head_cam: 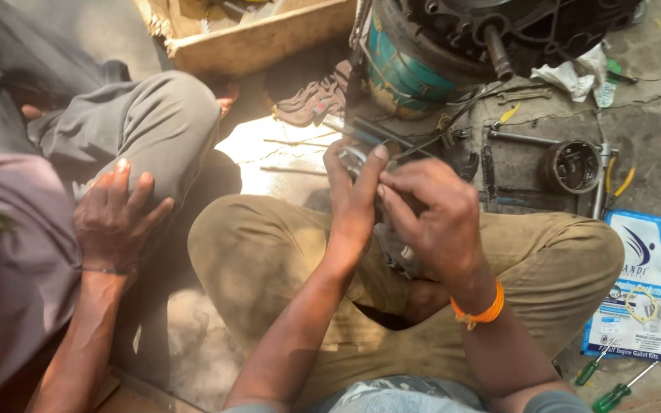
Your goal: The recorder cleans various motorcycle engine parts with a cloth and prepares new gaskets and seals for assembly while sitting on the ground.
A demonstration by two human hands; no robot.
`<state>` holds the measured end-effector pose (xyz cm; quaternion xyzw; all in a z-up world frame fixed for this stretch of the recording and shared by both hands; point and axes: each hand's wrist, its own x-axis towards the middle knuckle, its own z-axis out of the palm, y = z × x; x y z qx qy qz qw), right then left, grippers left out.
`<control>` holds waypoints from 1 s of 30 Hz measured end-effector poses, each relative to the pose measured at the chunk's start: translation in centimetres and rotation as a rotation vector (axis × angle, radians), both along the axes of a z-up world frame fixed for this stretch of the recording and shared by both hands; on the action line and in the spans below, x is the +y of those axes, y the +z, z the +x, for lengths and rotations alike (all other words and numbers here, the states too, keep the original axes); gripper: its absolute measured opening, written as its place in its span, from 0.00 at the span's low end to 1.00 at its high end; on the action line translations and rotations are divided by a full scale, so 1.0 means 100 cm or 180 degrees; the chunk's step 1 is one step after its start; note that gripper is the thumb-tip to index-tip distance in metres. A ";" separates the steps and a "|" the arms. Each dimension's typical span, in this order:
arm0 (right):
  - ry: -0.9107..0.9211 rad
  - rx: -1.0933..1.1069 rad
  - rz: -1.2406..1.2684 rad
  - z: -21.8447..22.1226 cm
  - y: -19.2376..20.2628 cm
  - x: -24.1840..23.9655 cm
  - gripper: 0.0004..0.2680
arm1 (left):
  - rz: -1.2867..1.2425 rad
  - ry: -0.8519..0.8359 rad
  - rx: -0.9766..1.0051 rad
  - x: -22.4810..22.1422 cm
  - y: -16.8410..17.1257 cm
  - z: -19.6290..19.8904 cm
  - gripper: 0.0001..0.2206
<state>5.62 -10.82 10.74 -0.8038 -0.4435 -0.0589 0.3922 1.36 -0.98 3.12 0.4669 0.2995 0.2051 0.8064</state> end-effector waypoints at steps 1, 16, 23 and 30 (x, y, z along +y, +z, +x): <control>0.0026 0.0030 -0.0003 -0.005 0.000 0.000 0.05 | -0.0003 0.0026 0.0030 0.000 0.000 -0.001 0.35; -0.0044 0.0800 0.0035 -0.040 -0.102 -0.059 0.17 | -0.2636 -0.0025 0.0278 -0.002 0.000 0.002 0.36; -0.0594 0.0719 0.0181 -0.033 -0.049 -0.047 0.07 | -0.2805 0.0244 -0.0166 0.021 -0.004 -0.003 0.37; 0.0029 -0.0424 0.0367 -0.019 -0.017 -0.006 0.09 | -0.2707 0.0304 -0.0164 0.020 -0.011 0.001 0.39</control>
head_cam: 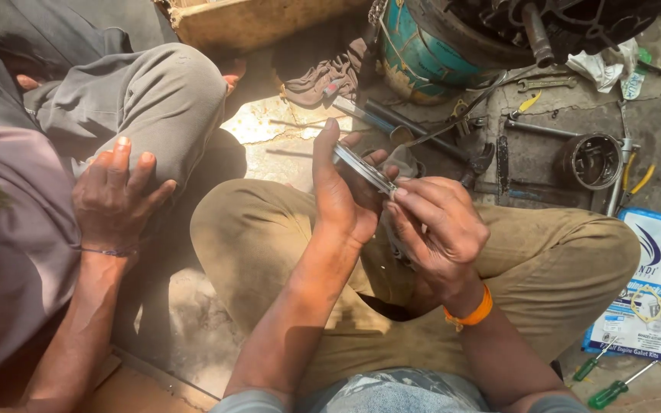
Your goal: The recorder cleans various motorcycle engine parts with a cloth and prepares new gaskets and seals for assembly while sitting on the ground.
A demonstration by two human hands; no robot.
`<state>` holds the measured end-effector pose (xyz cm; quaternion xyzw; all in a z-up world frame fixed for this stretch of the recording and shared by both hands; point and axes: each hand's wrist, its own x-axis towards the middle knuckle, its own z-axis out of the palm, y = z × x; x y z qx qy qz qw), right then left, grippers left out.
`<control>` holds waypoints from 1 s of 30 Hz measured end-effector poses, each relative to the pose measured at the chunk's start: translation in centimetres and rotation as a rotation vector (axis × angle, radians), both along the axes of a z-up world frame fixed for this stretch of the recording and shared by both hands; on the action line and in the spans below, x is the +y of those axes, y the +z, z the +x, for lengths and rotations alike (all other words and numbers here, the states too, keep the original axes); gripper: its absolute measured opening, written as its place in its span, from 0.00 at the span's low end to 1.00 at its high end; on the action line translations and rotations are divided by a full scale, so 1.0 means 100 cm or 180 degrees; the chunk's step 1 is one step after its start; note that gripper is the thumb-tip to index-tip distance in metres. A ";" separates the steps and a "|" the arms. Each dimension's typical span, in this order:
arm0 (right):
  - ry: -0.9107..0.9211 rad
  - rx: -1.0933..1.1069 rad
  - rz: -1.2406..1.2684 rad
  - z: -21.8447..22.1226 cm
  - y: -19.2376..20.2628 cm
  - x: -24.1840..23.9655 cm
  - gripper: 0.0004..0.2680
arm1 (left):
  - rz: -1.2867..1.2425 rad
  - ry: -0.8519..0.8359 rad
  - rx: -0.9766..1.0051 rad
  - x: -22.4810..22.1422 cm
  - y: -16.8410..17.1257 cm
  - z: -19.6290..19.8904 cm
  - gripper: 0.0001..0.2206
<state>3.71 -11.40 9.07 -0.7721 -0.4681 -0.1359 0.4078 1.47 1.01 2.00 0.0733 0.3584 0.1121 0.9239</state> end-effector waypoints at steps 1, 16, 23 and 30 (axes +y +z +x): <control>-0.0005 0.0005 0.0008 0.003 -0.007 -0.003 0.09 | 0.0008 -0.0005 0.0005 0.000 -0.002 0.000 0.39; 0.0323 -0.0068 -0.0091 0.016 -0.013 -0.001 0.06 | 0.1321 -0.0102 -0.0215 -0.020 0.005 0.005 0.35; 0.0194 -0.0508 -0.0199 0.016 -0.056 -0.040 0.09 | 0.0374 -0.0427 0.0280 -0.022 -0.018 0.012 0.35; -0.0194 -0.0149 -0.1356 0.028 -0.083 -0.056 0.11 | 0.0126 -0.0223 -0.0532 0.003 0.023 0.000 0.40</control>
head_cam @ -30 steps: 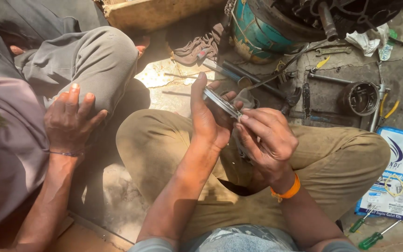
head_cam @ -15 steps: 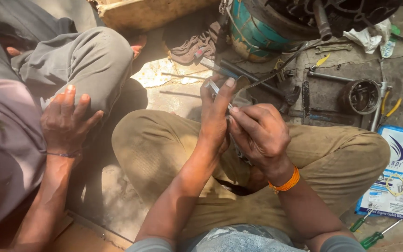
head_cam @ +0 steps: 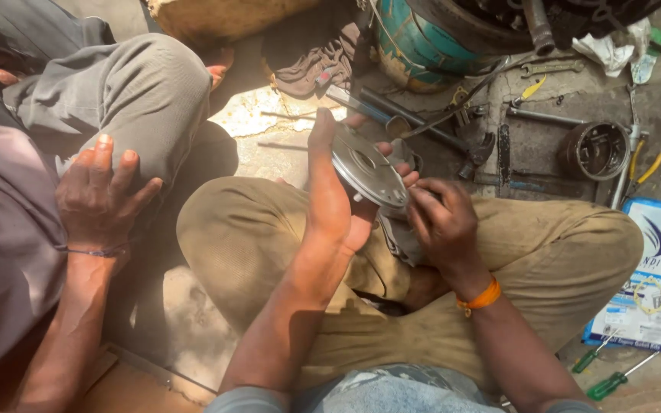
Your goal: The recorder cleans various motorcycle engine parts with a cloth and prepares new gaskets and seals for assembly while sitting on the ground.
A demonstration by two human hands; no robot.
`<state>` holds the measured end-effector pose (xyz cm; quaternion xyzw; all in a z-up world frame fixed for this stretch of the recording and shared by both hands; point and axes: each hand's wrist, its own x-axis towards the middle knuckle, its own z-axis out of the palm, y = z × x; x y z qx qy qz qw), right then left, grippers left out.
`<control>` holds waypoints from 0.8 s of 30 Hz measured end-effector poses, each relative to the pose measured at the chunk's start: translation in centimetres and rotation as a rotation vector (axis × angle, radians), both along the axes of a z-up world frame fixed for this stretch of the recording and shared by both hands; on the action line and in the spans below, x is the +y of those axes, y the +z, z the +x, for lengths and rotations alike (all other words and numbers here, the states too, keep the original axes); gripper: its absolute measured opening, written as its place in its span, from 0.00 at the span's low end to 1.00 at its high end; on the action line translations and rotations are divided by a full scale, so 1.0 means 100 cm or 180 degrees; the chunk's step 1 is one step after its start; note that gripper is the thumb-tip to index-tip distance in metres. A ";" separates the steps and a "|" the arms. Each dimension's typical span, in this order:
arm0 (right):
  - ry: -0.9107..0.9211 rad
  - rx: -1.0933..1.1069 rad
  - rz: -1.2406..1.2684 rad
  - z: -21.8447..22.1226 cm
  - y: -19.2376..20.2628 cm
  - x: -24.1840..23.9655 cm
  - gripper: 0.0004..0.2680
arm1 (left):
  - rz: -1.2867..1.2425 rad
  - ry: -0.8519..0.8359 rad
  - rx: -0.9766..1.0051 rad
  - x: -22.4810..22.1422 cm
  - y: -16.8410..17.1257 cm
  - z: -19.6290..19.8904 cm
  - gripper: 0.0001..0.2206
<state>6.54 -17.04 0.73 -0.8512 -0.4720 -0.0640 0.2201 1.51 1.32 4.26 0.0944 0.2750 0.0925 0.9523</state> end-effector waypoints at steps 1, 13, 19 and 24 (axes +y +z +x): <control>0.0037 -0.0012 -0.0006 0.001 0.007 0.005 0.11 | -0.0006 0.0037 -0.0012 0.001 -0.008 0.004 0.40; 0.0065 0.0469 0.1249 -0.007 0.055 0.033 0.08 | 0.0435 -0.0110 0.0085 -0.019 -0.033 -0.004 0.39; -0.0305 0.0933 0.0784 -0.007 0.075 0.043 0.09 | 0.1358 0.0116 0.0358 -0.020 -0.017 0.006 0.39; -0.0025 0.1094 0.1490 -0.003 0.058 0.033 0.08 | 0.0957 -0.0045 0.0548 -0.021 -0.038 0.006 0.37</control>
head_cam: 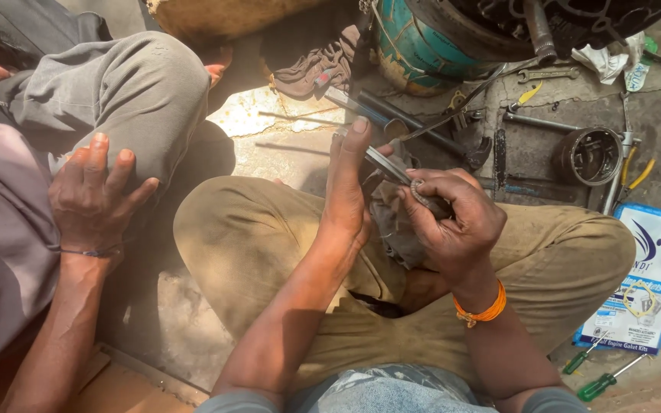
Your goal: The recorder cleans various motorcycle engine parts with a cloth and prepares new gaskets and seals for assembly while sitting on the ground.
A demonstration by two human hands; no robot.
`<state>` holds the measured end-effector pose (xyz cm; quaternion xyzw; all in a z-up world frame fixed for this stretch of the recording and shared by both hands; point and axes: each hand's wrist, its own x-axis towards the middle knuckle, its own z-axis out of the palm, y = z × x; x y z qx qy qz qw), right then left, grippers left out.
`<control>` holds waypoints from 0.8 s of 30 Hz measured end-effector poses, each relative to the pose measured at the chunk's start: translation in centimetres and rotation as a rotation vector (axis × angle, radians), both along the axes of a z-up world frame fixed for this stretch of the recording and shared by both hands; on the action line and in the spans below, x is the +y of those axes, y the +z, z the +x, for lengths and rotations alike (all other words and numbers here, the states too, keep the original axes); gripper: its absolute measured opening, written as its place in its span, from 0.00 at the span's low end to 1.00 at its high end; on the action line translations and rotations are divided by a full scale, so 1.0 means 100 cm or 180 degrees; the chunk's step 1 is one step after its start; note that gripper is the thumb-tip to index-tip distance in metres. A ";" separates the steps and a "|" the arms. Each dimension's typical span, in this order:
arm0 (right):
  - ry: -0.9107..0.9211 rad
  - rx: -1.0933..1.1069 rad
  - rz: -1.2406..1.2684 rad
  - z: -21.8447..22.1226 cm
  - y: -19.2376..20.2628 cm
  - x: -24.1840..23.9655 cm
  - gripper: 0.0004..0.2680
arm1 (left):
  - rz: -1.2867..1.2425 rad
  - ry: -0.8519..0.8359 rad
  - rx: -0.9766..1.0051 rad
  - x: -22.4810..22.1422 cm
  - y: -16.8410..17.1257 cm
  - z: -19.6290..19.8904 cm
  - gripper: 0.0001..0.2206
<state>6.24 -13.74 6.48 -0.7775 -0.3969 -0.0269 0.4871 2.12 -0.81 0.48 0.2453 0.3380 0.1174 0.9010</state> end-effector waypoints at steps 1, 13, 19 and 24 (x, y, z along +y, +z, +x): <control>0.0006 -0.0001 0.0012 -0.001 0.002 0.001 0.08 | 0.0012 0.0006 -0.0001 -0.001 0.000 -0.002 0.37; -0.0171 0.0015 -0.0202 0.012 0.025 0.005 0.07 | 0.1323 -0.0247 -0.0170 -0.007 0.020 -0.001 0.51; -0.0072 0.0204 -0.0533 0.011 0.032 0.014 0.07 | 0.2132 -0.0139 -0.0211 -0.008 0.025 -0.001 0.44; 0.0007 -0.0444 -0.0340 -0.002 0.015 0.019 0.07 | 0.1322 0.0276 -0.0148 -0.009 0.014 -0.004 0.38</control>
